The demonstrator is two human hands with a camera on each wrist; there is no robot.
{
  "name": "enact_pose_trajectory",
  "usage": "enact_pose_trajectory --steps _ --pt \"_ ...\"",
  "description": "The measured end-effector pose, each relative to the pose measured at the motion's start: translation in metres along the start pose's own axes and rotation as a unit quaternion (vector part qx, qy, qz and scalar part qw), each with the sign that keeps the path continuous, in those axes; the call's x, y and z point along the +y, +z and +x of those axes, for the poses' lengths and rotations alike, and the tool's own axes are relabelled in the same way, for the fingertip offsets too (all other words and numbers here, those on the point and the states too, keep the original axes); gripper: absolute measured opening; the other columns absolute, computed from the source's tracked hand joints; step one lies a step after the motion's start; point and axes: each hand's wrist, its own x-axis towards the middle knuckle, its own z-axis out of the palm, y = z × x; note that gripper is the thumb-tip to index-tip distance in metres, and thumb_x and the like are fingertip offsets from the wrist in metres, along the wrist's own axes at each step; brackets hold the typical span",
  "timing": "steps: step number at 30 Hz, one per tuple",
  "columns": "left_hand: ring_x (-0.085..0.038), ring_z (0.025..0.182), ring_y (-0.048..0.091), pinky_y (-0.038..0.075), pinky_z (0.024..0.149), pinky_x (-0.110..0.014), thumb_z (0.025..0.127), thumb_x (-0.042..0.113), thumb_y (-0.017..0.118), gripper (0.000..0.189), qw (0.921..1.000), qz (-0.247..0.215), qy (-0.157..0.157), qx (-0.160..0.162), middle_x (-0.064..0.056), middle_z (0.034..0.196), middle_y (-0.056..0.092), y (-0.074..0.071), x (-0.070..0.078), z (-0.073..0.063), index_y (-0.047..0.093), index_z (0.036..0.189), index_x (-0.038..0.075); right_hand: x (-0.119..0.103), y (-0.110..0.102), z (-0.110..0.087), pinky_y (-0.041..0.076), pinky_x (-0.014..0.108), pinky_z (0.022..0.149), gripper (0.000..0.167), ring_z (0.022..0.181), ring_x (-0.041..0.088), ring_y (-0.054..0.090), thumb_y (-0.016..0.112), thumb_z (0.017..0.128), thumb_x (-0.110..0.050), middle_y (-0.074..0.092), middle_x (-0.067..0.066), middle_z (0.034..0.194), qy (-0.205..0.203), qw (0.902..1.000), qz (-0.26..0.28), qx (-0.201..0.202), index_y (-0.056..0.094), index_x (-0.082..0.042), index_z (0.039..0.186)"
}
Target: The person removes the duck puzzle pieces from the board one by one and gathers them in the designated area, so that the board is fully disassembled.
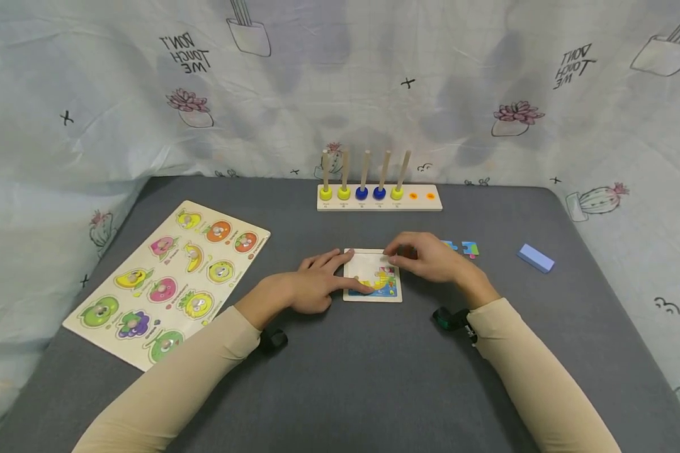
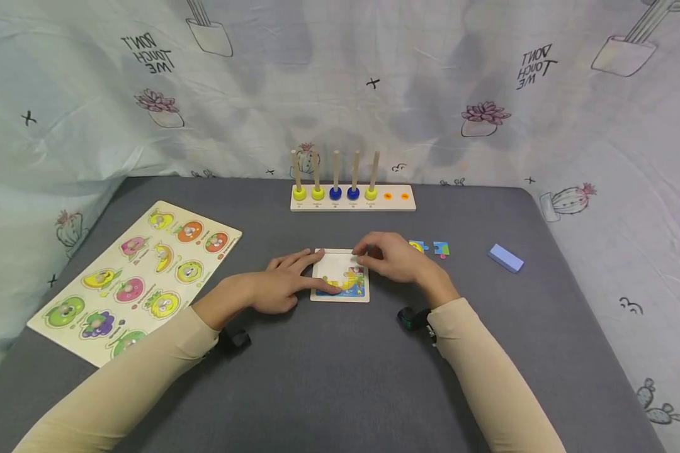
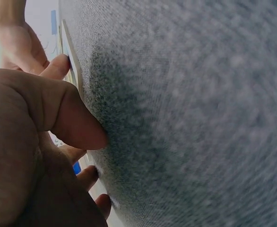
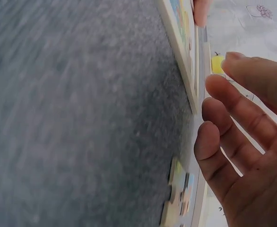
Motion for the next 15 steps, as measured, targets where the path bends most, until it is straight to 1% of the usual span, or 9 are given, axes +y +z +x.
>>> enact_pose_trajectory --steps 3,7,10,15 --pt "-0.029 0.159 -0.007 0.01 0.122 -0.063 0.098 0.004 0.047 0.081 1.0 0.001 -0.001 -0.004 0.002 0.174 -0.008 0.0002 0.0007 -0.0002 0.031 0.152 0.064 -0.0018 0.0022 0.0017 0.053 0.038 0.076 0.018 0.082 0.018 0.063 0.069 0.099 -0.011 0.072 0.001 0.107 0.0 0.9999 0.008 -0.006 0.074 -0.007 0.116" --pt "-0.029 0.16 -0.007 0.011 0.122 -0.062 0.098 0.004 0.048 0.081 1.0 0.0 -0.001 0.0 0.002 0.174 -0.008 0.0003 0.0011 -0.0003 0.032 0.152 0.063 -0.003 0.0039 0.0048 0.055 0.042 0.079 0.019 0.084 0.02 0.066 0.071 0.097 -0.011 0.073 0.002 0.106 -0.001 0.9998 0.01 -0.019 0.074 -0.007 0.116" --pt "-0.029 0.16 -0.006 0.011 0.122 -0.062 0.098 0.004 0.048 0.081 1.0 0.003 0.0 0.004 0.001 0.174 -0.007 0.0003 0.001 0.0 0.033 0.152 0.063 -0.0036 0.0045 0.0072 0.056 0.042 0.081 0.02 0.086 0.019 0.068 0.073 0.097 -0.014 0.074 0.002 0.106 0.003 0.9995 0.005 -0.032 0.074 -0.008 0.116" --pt "-0.029 0.16 -0.007 0.012 0.122 -0.062 0.099 0.004 0.046 0.081 0.9999 0.009 0.003 0.006 0.001 0.174 -0.008 0.0018 0.0004 0.0 0.032 0.152 0.063 -0.0066 0.005 0.0092 0.055 0.039 0.082 0.021 0.088 0.014 0.067 0.072 0.098 -0.019 0.074 -0.002 0.104 0.022 0.9984 -0.008 -0.052 0.073 -0.011 0.117"
